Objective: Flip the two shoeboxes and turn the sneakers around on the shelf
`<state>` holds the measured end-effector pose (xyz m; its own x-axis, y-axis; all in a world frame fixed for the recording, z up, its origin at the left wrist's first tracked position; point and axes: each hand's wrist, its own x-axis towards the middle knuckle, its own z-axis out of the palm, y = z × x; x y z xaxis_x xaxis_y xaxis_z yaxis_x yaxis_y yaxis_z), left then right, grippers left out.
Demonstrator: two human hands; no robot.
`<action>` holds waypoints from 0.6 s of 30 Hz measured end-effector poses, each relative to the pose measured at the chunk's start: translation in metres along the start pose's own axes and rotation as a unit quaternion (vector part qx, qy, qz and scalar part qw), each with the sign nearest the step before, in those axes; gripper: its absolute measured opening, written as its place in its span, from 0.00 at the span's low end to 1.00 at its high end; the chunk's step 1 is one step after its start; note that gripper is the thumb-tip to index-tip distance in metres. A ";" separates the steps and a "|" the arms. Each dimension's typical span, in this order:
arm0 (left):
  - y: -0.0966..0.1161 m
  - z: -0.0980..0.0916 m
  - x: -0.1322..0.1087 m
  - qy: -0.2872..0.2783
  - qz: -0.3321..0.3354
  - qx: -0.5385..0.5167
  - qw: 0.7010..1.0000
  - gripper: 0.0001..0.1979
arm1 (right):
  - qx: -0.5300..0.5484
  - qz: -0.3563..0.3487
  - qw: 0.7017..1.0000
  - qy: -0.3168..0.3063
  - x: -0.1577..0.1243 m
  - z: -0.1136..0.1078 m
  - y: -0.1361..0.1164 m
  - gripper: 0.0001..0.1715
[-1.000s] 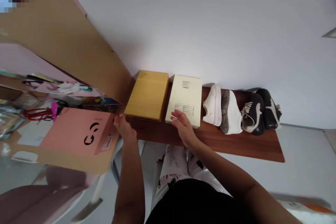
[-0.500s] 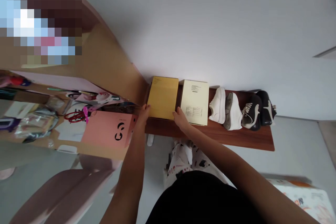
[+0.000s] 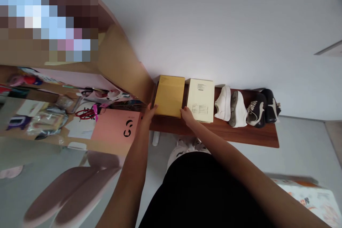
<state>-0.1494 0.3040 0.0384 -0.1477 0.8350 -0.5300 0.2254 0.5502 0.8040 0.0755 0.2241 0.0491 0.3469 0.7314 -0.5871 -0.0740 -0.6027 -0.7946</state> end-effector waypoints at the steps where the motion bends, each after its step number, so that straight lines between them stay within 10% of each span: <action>1: 0.001 0.001 0.004 -0.004 -0.001 -0.009 1.000 0.35 | -0.006 0.007 1.000 0.007 0.001 0.002 0.001 0.19; 18: 0.013 0.008 0.045 -0.146 -0.051 -0.111 0.982 0.33 | 0.015 0.085 0.995 0.049 0.025 0.032 -0.006 0.34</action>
<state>-0.1452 0.3488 0.0233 0.1302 0.7574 -0.6398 0.0029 0.6450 0.7642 0.0548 0.2556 0.0341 0.4161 0.5837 -0.6972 -0.1663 -0.7050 -0.6895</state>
